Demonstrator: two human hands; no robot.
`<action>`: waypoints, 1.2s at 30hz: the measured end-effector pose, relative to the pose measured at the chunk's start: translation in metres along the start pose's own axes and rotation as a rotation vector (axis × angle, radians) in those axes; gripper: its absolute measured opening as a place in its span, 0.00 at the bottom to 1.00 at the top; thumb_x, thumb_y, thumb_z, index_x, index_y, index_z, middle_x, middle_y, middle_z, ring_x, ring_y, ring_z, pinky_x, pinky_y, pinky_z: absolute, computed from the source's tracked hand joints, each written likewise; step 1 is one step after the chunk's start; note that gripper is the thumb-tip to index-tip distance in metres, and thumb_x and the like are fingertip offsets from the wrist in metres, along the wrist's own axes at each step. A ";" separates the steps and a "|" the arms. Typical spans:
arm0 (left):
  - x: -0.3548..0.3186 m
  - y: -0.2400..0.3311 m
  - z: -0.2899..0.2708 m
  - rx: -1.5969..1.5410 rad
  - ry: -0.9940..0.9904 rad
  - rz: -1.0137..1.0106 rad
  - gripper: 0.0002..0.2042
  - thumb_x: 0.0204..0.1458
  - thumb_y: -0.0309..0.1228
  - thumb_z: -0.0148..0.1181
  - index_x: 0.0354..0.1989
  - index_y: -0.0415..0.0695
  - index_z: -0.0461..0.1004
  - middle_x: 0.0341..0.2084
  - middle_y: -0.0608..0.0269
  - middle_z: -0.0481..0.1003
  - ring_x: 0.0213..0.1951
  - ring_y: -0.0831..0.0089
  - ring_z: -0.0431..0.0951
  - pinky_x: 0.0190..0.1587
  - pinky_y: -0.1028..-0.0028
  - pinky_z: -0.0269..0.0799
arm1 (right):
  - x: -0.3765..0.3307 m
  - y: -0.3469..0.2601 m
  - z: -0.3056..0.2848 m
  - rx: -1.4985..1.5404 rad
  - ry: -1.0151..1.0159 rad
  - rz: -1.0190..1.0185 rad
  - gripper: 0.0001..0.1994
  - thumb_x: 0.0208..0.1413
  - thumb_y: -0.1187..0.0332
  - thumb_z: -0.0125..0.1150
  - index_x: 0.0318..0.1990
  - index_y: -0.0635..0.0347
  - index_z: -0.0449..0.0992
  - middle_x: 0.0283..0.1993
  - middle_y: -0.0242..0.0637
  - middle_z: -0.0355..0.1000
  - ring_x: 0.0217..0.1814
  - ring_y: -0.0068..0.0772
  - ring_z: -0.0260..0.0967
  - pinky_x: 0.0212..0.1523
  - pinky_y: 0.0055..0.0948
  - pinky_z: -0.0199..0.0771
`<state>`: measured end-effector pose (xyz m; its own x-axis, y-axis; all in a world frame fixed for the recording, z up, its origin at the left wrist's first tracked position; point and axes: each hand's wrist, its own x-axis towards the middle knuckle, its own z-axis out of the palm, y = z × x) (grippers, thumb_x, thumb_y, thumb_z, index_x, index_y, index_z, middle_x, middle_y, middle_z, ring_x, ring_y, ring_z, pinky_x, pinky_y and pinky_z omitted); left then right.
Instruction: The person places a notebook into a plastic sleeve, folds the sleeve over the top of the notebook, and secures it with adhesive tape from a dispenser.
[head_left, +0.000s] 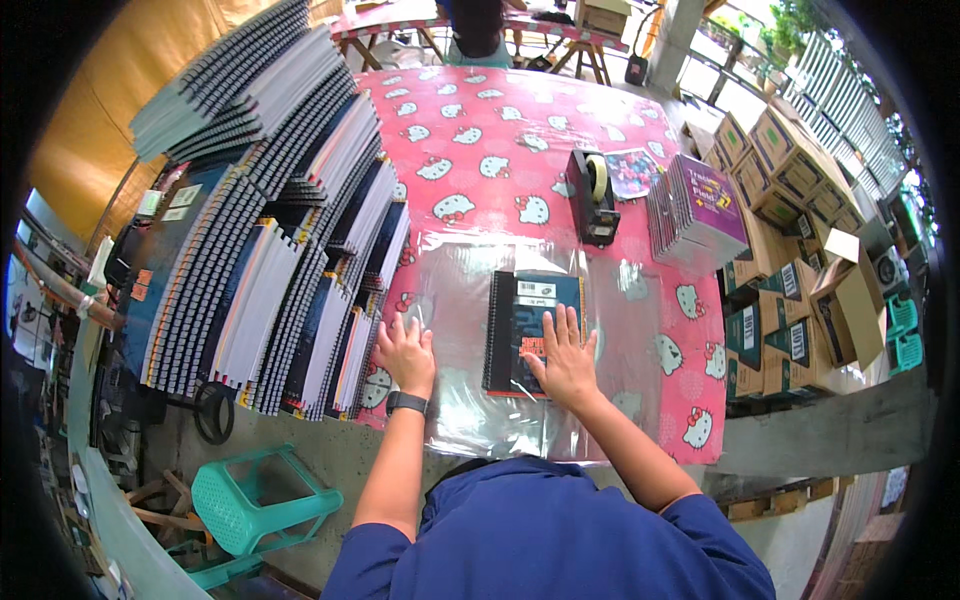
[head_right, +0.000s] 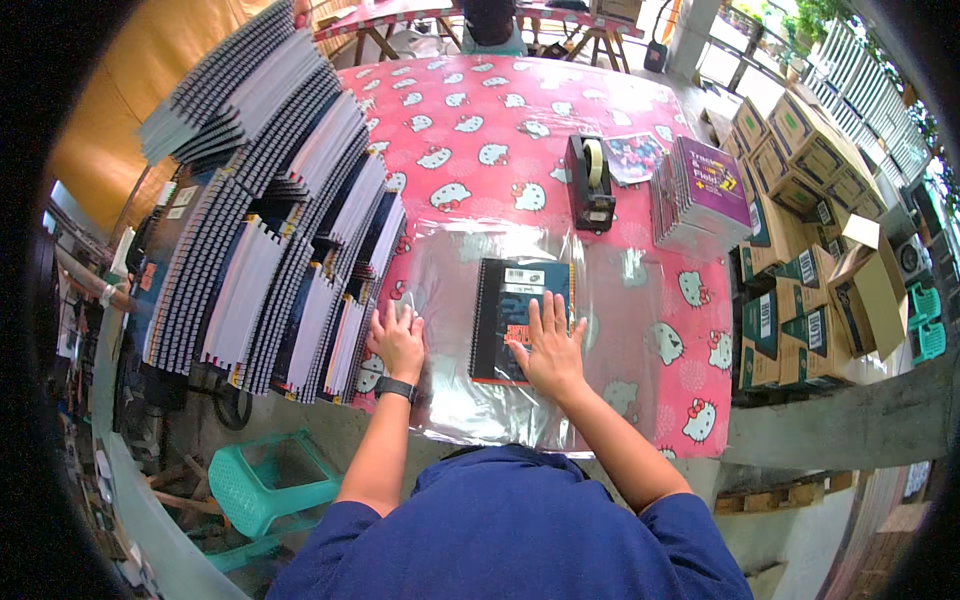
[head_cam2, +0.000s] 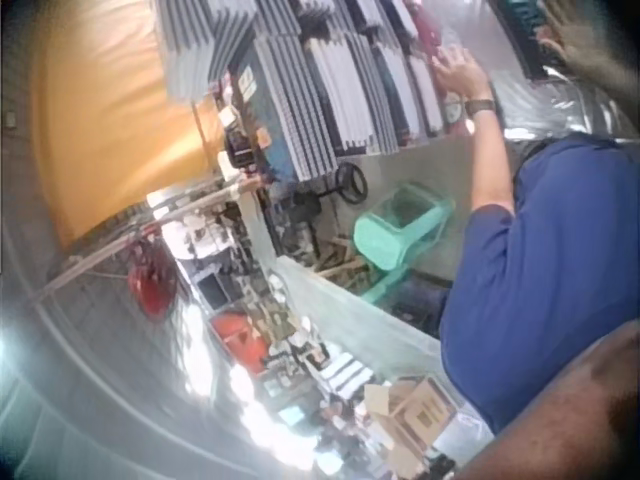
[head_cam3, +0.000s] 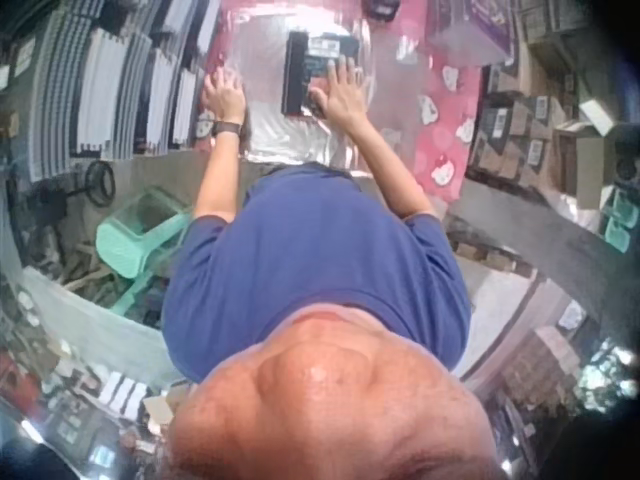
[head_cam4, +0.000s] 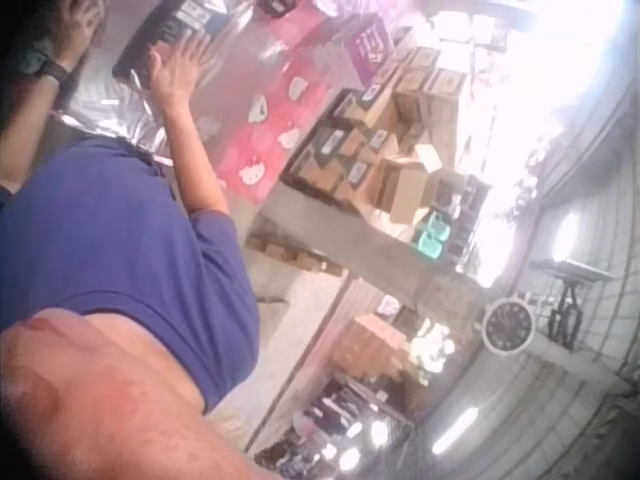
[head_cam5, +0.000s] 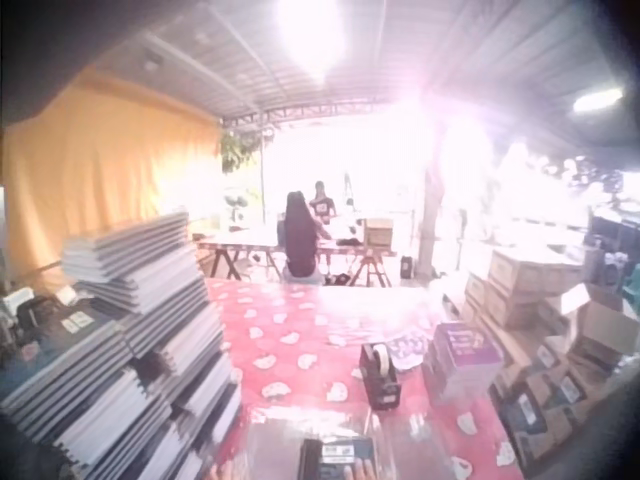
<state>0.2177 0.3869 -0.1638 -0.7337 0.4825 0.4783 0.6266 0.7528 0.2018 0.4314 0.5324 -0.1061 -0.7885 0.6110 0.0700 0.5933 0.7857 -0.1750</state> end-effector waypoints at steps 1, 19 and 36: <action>0.002 -0.004 0.001 -0.040 -0.027 0.061 0.15 0.50 0.41 0.56 0.44 0.50 0.76 0.52 0.63 0.69 0.58 0.59 0.57 0.53 0.55 0.55 | 0.003 -0.001 -0.002 -0.001 -0.007 0.007 0.38 0.56 0.45 0.45 0.66 0.60 0.45 0.72 0.46 0.34 0.74 0.45 0.26 0.62 0.66 0.36; 0.013 0.070 -0.101 -0.916 -0.567 -0.200 0.17 0.35 0.39 0.74 0.16 0.41 0.71 0.13 0.69 0.71 0.18 0.83 0.66 0.21 0.78 0.61 | 0.062 -0.002 -0.033 0.891 -0.106 0.013 0.13 0.41 0.61 0.67 0.20 0.64 0.77 0.23 0.35 0.70 0.32 0.30 0.66 0.35 0.28 0.66; 0.036 0.093 -0.036 -0.680 -0.407 0.341 0.21 0.53 0.38 0.50 0.54 0.41 0.65 0.55 0.51 0.63 0.56 0.54 0.62 0.54 0.54 0.60 | 0.065 0.021 -0.011 1.203 -0.239 0.231 0.08 0.42 0.69 0.59 0.21 0.66 0.75 0.21 0.32 0.70 0.24 0.20 0.64 0.27 0.23 0.64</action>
<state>0.2590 0.4588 -0.0969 -0.4327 0.8543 0.2881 0.7554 0.1691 0.6331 0.3946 0.5899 -0.0946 -0.7702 0.5911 -0.2396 0.2965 -0.0009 -0.9550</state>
